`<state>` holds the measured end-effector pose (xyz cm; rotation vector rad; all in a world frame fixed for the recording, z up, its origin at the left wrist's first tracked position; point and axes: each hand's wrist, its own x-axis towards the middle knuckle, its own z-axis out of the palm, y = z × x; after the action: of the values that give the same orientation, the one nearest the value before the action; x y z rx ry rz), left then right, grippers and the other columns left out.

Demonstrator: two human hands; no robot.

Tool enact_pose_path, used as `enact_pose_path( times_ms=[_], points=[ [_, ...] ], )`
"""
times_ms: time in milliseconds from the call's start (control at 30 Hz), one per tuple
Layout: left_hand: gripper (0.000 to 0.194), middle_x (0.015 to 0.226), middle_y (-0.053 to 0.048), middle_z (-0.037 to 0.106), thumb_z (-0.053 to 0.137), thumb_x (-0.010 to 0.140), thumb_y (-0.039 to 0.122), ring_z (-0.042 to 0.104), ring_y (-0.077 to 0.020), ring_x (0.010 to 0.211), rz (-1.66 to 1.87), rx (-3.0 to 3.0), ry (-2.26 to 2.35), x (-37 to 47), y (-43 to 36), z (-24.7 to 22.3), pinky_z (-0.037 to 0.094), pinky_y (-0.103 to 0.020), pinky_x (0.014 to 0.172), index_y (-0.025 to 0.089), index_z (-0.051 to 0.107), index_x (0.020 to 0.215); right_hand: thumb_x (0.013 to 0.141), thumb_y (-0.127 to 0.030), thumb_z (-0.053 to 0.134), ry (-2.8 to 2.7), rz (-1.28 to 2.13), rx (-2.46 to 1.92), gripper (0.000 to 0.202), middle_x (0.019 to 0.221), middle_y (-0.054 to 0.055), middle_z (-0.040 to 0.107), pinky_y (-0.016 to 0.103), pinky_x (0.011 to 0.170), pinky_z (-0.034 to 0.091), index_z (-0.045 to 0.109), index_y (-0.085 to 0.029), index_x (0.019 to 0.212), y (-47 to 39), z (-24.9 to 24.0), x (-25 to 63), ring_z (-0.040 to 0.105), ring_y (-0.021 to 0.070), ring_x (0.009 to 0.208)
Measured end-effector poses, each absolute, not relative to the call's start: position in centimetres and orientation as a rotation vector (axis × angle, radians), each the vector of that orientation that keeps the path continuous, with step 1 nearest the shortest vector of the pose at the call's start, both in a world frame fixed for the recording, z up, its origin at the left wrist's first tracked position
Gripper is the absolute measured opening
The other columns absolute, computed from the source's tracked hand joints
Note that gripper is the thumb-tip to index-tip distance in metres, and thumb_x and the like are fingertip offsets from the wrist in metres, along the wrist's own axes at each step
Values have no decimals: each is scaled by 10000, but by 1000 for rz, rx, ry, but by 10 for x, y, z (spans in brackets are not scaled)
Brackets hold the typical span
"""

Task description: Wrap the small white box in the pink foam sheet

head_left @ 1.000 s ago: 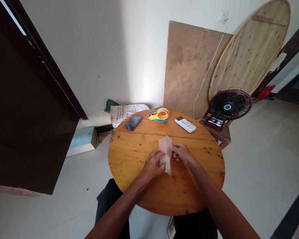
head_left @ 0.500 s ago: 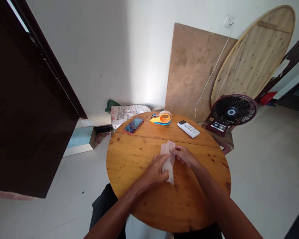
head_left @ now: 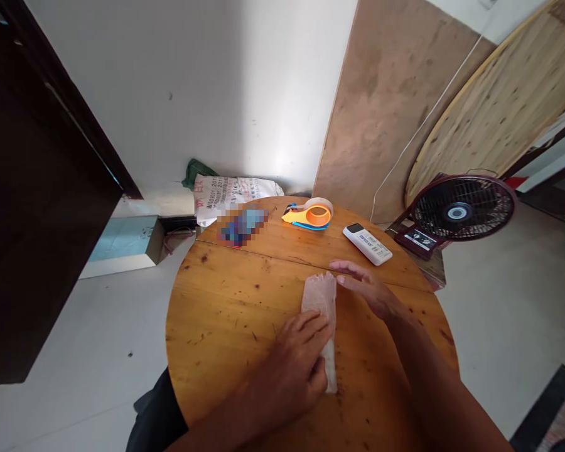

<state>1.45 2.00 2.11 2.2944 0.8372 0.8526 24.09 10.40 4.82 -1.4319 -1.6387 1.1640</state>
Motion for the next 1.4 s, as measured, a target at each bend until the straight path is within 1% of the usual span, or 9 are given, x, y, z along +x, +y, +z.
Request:
enact_pose_path(
  times_ms=[200, 367, 533, 667, 867, 1000, 1100, 1300, 1400],
  points=[
    [546, 1313, -69, 514, 433, 747, 69, 379, -242, 1272, 838, 2322, 837, 15, 19, 24, 367, -436, 1068, 149, 451, 1287, 784, -369, 642, -1825, 1307, -1262, 157, 1376, 50, 457, 425, 1028, 346, 637, -212, 792, 106, 60, 246, 357, 276, 1314],
    [473, 1235, -121, 568, 451, 754, 89, 446, -270, 1215, 987, 2434, 749, 18, 23, 16, 441, -428, 984, 93, 493, 1225, 797, -339, 634, -1973, 1242, -1245, 111, 1398, 48, 431, 438, 1058, 322, 642, -239, 846, 93, 68, 253, 351, 272, 1323],
    [420, 1160, -137, 611, 423, 781, 109, 498, -270, 1164, 1131, 2461, 756, 22, 27, 6, 479, -423, 922, 101, 510, 1192, 804, -375, 619, -2062, 1090, -1333, 287, 1440, 63, 370, 448, 1081, 290, 595, -272, 1071, 100, 64, 246, 296, 271, 1352],
    [413, 1123, -137, 617, 422, 760, 96, 517, -254, 1143, 1158, 2434, 743, 24, 29, 4, 499, -393, 909, 103, 512, 1163, 838, -388, 563, -2115, 1058, -1402, 211, 1359, 92, 452, 440, 1070, 295, 598, -226, 969, 117, 60, 231, 251, 268, 1370],
    [491, 1248, -191, 511, 420, 717, 54, 429, -277, 1244, 1186, 2415, 822, 24, 25, 0, 486, -416, 939, 93, 473, 1204, 849, -355, 533, -2088, 1004, -1367, 190, 1135, 94, 579, 398, 1007, 357, 552, -205, 734, 129, 41, 222, 320, 259, 1333],
    [512, 1357, -200, 407, 451, 710, 66, 337, -321, 1306, 1142, 2441, 891, 21, 23, 2, 463, -470, 948, 116, 471, 1220, 811, -327, 566, -2109, 889, -1415, 168, 1186, 108, 557, 413, 962, 387, 560, -198, 704, 128, 26, 222, 377, 277, 1285],
    [485, 1371, -184, 413, 489, 716, 98, 380, -323, 1265, 1060, 2490, 878, 18, 23, 9, 470, -470, 928, 127, 501, 1200, 779, -299, 592, -2155, 727, -1461, 136, 1247, 109, 528, 448, 975, 361, 581, -195, 693, 127, 17, 218, 386, 286, 1269],
    [500, 1177, -142, 587, 470, 692, 69, 496, -265, 1111, 950, 2375, 841, 17, 26, 18, 492, -428, 916, 88, 524, 1189, 766, -319, 610, -2194, 553, -1478, 139, 1299, 111, 496, 451, 965, 369, 622, -203, 840, 124, 18, 213, 420, 287, 1238],
    [517, 1184, -148, 581, 454, 693, 50, 486, -259, 1128, 913, 2306, 845, 16, 24, 20, 478, -437, 952, 78, 511, 1206, 771, -401, 608, -2079, 585, -1592, 268, 1122, 105, 601, 397, 847, 454, 609, -206, 955, 114, 33, 223, 554, 263, 1057]
  ],
)
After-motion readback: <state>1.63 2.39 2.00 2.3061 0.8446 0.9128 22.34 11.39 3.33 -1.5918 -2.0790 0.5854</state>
